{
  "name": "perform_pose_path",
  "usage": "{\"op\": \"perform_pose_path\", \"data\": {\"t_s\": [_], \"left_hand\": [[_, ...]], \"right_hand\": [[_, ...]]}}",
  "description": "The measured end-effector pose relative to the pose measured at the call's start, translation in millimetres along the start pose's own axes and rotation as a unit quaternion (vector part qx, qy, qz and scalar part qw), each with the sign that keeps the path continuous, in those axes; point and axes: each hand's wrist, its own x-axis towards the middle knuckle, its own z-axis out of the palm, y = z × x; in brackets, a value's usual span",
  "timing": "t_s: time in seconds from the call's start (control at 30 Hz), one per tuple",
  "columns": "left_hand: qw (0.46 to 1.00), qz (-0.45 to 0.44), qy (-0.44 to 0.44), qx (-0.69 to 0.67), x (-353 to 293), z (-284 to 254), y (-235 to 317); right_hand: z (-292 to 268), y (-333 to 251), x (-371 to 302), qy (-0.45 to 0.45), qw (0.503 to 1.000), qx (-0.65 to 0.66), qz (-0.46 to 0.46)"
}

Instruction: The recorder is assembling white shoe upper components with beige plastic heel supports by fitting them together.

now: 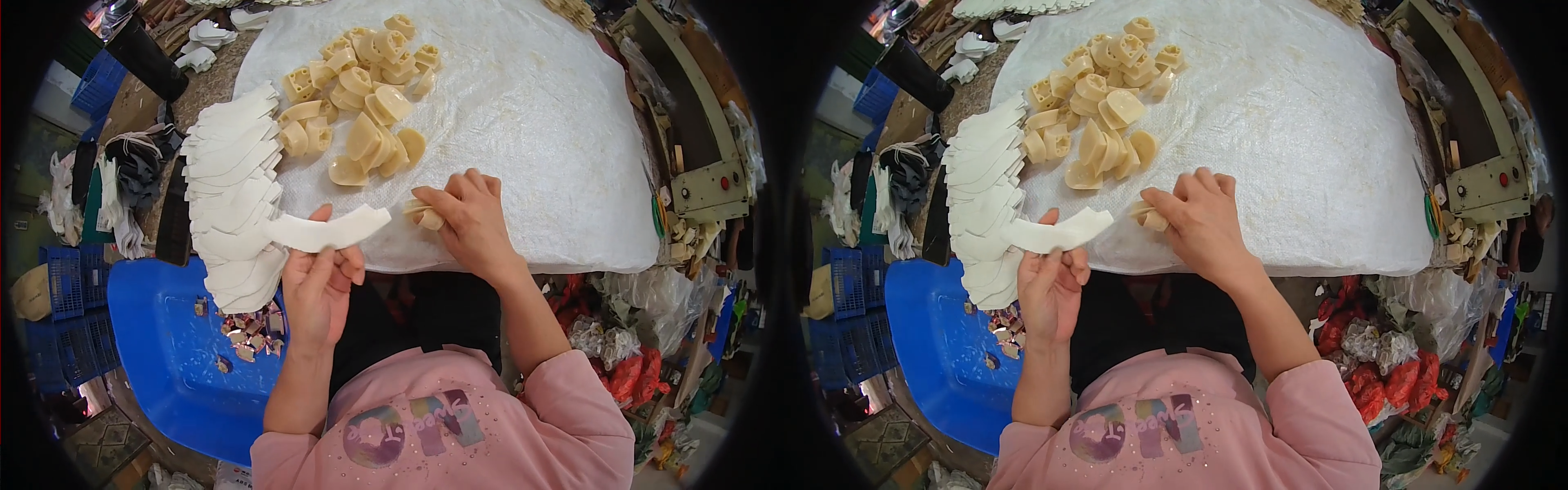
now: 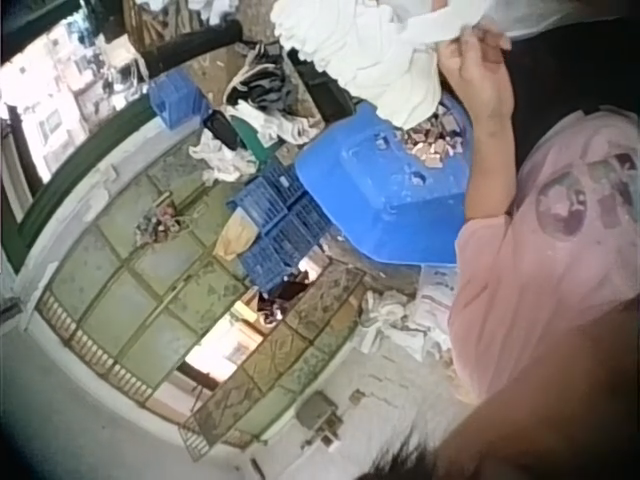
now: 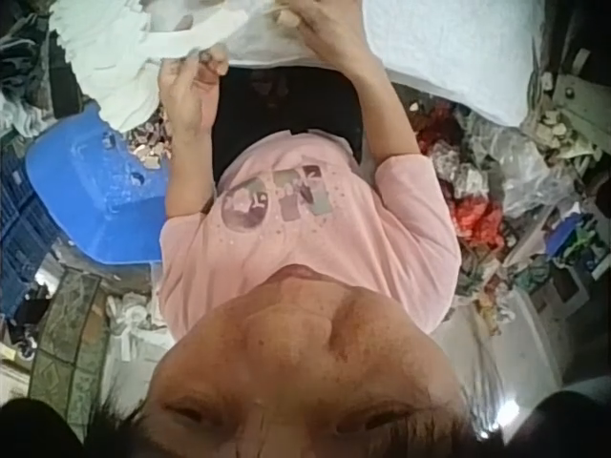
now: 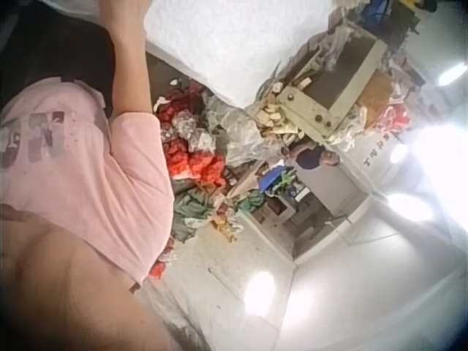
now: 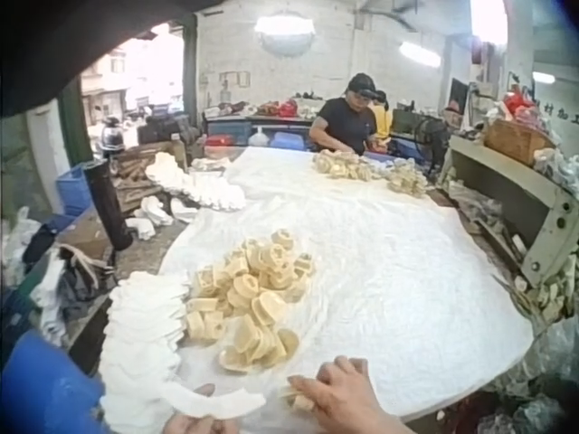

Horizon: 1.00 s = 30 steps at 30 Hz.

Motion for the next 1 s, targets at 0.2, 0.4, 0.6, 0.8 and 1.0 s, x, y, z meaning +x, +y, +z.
{"op": "perform_pose_path", "data": {"t_s": [0.2, 0.4, 0.6, 0.8, 1.0], "left_hand": [[0.997, -0.035, 0.074, -0.001, -9, 14, 1], [0.999, -0.009, 0.016, 0.030, -13, 0, -5], [0.996, 0.032, 0.063, 0.062, -18, 19, -8], [0.998, 0.022, 0.030, 0.053, -27, 34, 3], [0.998, 0.015, 0.007, 0.062, -30, 32, 6]], "right_hand": [[23, 0, -6, 0.131, 0.988, 0.078, -0.037], [13, -10, -25, 0.193, 0.924, 0.329, 0.002], [12, -53, -15, 0.243, 0.873, 0.398, -0.144], [28, -58, -4, 0.292, 0.846, 0.395, -0.205], [30, -58, -3, 0.297, 0.856, 0.336, -0.258]]}}
